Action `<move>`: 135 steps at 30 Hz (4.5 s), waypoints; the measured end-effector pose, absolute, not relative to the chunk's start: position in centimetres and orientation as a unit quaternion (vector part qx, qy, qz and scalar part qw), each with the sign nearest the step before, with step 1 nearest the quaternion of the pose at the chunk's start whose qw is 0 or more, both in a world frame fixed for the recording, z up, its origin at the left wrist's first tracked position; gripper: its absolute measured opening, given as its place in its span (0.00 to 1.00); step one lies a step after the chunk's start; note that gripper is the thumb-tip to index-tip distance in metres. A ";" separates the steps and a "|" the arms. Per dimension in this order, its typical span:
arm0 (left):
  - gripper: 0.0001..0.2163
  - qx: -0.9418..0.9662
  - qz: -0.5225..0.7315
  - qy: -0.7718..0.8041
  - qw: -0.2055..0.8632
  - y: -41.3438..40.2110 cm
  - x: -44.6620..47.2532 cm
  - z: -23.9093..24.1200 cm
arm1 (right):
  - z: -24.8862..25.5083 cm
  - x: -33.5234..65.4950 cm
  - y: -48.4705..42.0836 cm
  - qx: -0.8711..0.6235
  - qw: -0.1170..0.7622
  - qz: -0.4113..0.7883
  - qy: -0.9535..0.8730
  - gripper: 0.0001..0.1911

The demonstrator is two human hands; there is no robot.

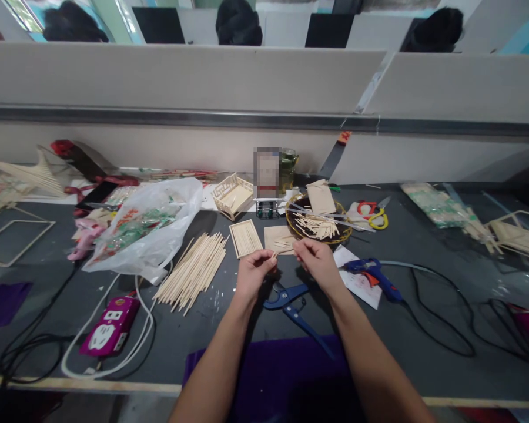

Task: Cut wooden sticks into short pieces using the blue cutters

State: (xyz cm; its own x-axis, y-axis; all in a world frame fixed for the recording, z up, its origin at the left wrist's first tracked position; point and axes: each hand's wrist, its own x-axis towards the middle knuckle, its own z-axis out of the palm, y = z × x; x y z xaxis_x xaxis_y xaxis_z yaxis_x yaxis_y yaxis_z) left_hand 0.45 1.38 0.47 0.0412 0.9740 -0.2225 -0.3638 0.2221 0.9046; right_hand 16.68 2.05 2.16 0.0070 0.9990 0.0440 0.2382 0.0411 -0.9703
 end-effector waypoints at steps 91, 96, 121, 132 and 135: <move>0.15 0.292 0.565 0.494 0.593 2.3 -0.2 -0.2 | 1.1 20.2 4.8 -0.645 0.345 0.027 -0.681 0.13; 0.17 0.289 0.588 0.496 0.569 2.3 -0.2 -0.1 | 3.6 23.2 5.4 -0.727 0.285 0.039 -0.623 0.14; 0.14 0.319 0.555 0.499 0.584 2.3 0.5 -0.9 | 3.2 21.5 11.1 -0.720 -0.028 0.022 -0.694 0.13; 0.22 0.293 0.535 0.459 0.646 1.7 1.2 -1.0 | 2.0 16.6 3.4 -0.547 0.381 0.346 -0.660 0.09; 0.20 0.296 0.532 0.426 0.669 1.6 1.5 -1.3 | 1.5 15.0 2.5 -0.525 0.351 0.357 -0.689 0.09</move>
State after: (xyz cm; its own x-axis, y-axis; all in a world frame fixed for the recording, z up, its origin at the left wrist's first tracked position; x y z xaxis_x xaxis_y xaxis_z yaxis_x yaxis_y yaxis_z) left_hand 1.45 1.60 -1.26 0.0713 0.9641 -0.2559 -0.4588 0.2595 0.8498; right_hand 15.00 2.53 1.50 -0.2032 0.9731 0.1088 0.4723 0.1947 -0.8596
